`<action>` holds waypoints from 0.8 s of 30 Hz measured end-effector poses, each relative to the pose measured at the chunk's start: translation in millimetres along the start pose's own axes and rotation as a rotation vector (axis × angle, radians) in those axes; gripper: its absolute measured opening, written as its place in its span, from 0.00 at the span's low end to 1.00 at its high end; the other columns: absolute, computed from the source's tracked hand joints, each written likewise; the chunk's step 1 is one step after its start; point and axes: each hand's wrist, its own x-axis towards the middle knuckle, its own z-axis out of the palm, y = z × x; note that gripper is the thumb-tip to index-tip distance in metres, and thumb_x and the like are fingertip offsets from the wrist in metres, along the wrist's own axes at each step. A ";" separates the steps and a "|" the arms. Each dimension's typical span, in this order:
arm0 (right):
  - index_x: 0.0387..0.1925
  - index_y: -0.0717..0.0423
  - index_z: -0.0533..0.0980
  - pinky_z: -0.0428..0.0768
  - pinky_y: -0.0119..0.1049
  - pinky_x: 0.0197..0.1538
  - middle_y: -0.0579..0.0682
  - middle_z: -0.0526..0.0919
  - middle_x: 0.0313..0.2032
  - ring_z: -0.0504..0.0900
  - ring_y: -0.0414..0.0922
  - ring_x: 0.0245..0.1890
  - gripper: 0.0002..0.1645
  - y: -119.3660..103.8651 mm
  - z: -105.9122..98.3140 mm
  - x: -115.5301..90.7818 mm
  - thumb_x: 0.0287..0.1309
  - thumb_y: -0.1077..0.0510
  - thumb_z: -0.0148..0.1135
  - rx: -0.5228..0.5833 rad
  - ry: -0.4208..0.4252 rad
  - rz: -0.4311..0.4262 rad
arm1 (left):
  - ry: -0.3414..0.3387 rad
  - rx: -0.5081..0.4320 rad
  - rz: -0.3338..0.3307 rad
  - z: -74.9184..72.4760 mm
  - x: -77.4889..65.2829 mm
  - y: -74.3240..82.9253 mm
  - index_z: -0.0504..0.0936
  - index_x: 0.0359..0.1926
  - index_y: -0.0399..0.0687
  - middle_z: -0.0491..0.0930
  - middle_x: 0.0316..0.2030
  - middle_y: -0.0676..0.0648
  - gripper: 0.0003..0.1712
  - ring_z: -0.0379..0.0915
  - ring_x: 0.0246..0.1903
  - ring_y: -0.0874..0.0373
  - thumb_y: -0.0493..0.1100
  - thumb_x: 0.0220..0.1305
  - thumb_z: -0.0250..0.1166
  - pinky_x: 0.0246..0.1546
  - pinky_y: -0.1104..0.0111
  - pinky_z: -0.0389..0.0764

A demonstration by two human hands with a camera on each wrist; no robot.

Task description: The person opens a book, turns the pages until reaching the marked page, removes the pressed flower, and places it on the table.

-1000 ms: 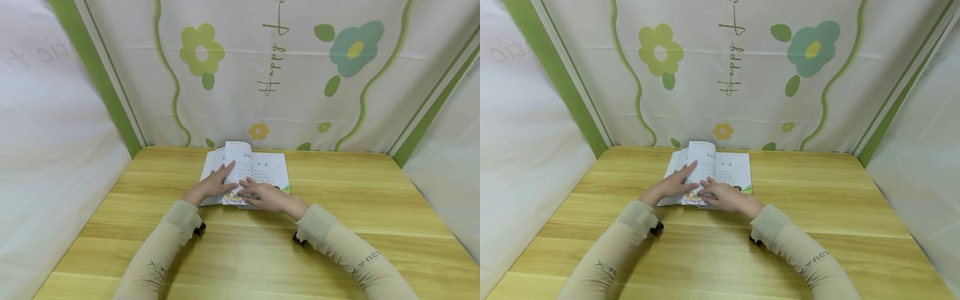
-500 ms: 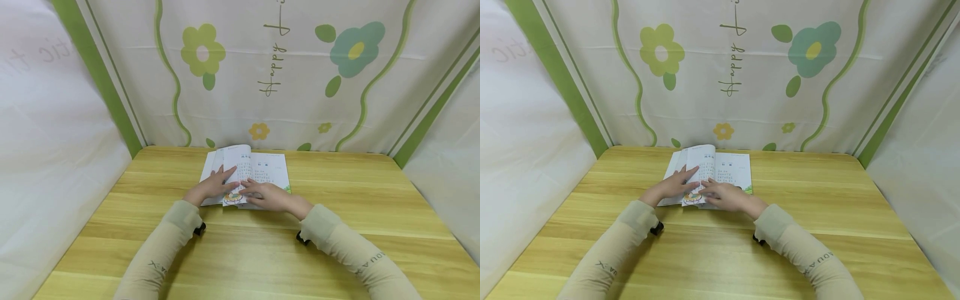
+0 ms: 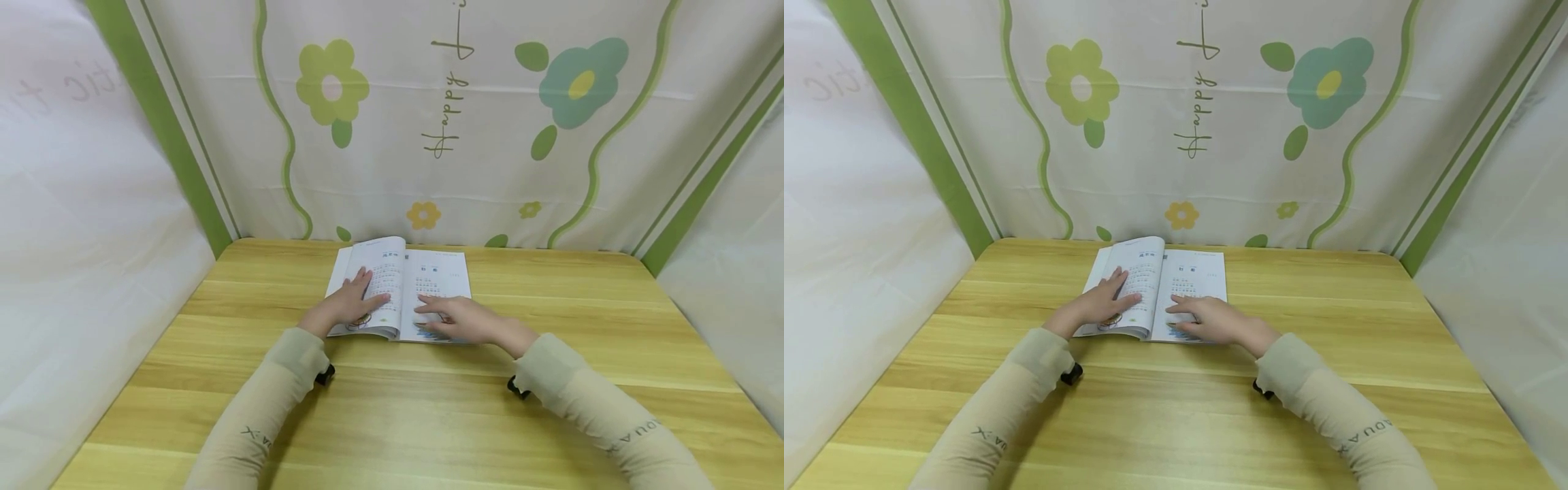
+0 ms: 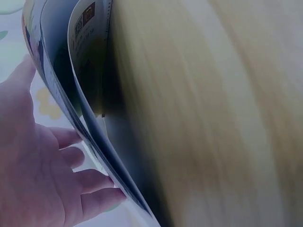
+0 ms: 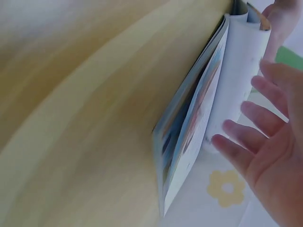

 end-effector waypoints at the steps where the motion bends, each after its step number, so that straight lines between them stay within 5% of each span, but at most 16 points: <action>1: 0.60 0.54 0.72 0.72 0.39 0.48 0.54 0.63 0.65 0.75 0.44 0.50 0.25 2.3 -1.1 -2.9 0.63 0.50 0.57 0.002 -0.014 0.008 | 0.001 0.002 0.000 -0.1 0.1 0.1 0.39 0.73 0.46 0.32 0.72 0.44 0.54 0.30 0.67 0.36 0.75 0.59 0.44 0.63 0.45 0.45; 3: 0.61 0.55 0.71 0.72 0.40 0.48 0.55 0.62 0.65 0.76 0.45 0.48 0.28 6.6 -3.5 -8.4 0.61 0.49 0.59 0.000 -0.046 0.030 | -0.005 -0.004 -0.001 -0.4 -0.1 0.6 0.37 0.73 0.47 0.33 0.72 0.46 0.54 0.29 0.68 0.37 0.73 0.59 0.47 0.64 0.47 0.43; 7: 0.63 0.55 0.68 0.64 0.48 0.60 0.57 0.60 0.66 0.66 0.53 0.61 0.36 15.1 -7.7 -18.2 0.55 0.46 0.65 -0.037 -0.112 0.091 | -0.028 -0.003 0.055 -2.3 -0.9 2.1 0.37 0.73 0.54 0.34 0.72 0.43 0.48 0.26 0.69 0.41 0.66 0.64 0.50 0.65 0.48 0.37; 13: 0.64 0.55 0.67 0.60 0.52 0.62 0.60 0.59 0.66 0.60 0.58 0.64 0.42 27.2 -10.1 -30.3 0.48 0.46 0.70 -0.090 -0.159 0.127 | -0.082 0.002 0.062 -3.6 -0.7 -0.6 0.44 0.72 0.67 0.29 0.70 0.36 0.37 0.21 0.66 0.34 0.63 0.67 0.47 0.61 0.39 0.36; 24: 0.62 0.52 0.69 0.59 0.53 0.63 0.59 0.59 0.66 0.58 0.58 0.65 0.39 33.5 -17.3 -44.9 0.49 0.45 0.69 -0.088 -0.171 0.178 | -0.066 0.010 0.014 -2.0 -1.7 -3.8 0.46 0.73 0.58 0.30 0.71 0.38 0.47 0.22 0.65 0.31 0.71 0.60 0.49 0.59 0.37 0.37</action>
